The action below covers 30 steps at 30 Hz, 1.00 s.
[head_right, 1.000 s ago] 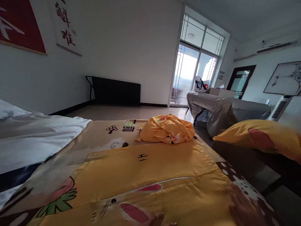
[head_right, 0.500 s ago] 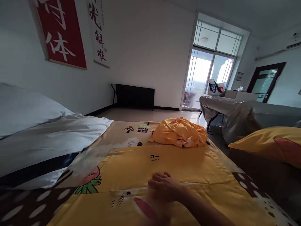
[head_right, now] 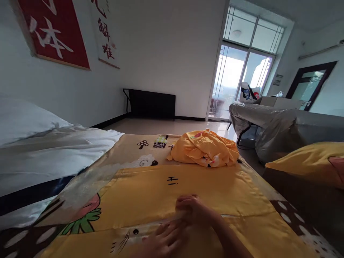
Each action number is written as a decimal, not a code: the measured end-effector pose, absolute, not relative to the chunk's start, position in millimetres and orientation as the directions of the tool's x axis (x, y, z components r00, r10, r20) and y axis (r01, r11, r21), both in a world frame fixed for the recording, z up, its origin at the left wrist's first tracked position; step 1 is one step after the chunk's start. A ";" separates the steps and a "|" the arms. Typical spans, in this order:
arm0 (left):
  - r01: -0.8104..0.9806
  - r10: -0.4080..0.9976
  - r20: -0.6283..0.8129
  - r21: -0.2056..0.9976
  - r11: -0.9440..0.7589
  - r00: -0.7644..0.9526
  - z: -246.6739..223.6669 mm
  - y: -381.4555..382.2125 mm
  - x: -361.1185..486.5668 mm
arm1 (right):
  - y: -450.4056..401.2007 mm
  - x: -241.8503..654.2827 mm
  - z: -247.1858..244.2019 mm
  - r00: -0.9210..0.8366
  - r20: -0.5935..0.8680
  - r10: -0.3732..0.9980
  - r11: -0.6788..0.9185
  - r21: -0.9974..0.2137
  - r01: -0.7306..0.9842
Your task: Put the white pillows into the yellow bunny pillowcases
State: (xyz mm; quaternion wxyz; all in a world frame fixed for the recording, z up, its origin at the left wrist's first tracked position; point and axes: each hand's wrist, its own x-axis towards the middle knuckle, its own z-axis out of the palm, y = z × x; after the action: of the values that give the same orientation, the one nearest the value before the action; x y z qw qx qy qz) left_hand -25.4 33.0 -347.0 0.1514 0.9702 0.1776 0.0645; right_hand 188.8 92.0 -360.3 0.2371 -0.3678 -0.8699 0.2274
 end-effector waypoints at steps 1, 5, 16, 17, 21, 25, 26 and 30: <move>0.362 0.395 0.043 0.323 -0.875 0.918 -344.4 36.9 -26.3 | 94.3 189.2 -363.2 -0.607 0.245 0.756 0.620 -0.567 0.542; 0.445 0.459 -0.051 0.359 -0.820 0.887 -336.3 35.4 -25.7 | 98.6 191.1 -368.0 -0.548 0.267 0.793 0.595 -0.532 0.603; 0.457 0.490 -0.007 0.372 -0.808 0.872 -324.6 27.1 -20.0 | 95.8 189.5 -353.9 -0.284 0.391 0.876 0.417 -0.313 0.853; 0.454 0.483 -0.014 0.367 -0.812 0.875 -323.8 27.4 -19.7 | 93.4 187.7 -351.1 -0.299 0.369 0.880 0.418 -0.303 0.856; 0.433 0.467 0.002 0.374 -0.820 0.884 -326.6 28.1 -19.3 | 85.5 180.9 -345.5 -0.288 0.182 0.940 0.333 -0.315 0.889; 0.418 0.456 0.015 0.374 -0.828 0.890 -329.0 27.0 -19.4 | 83.5 178.0 -347.8 -0.246 0.085 0.965 0.260 -0.266 0.928; 0.416 0.452 0.010 0.373 -0.829 0.892 -328.0 26.4 -19.3 | 83.4 177.6 -348.3 -0.239 0.091 0.967 0.255 -0.245 0.935; 0.405 0.437 -0.001 0.375 -0.834 0.899 -321.3 24.3 -17.8 | 81.0 175.1 -345.5 -0.199 0.119 0.973 0.221 -0.218 0.951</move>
State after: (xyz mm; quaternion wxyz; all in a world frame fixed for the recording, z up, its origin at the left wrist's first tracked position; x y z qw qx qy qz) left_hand -17.8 24.3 -321.3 0.1863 0.9566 0.2201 0.0426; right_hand 175.1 81.0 -345.5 0.1155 -0.6224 -0.7726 0.0482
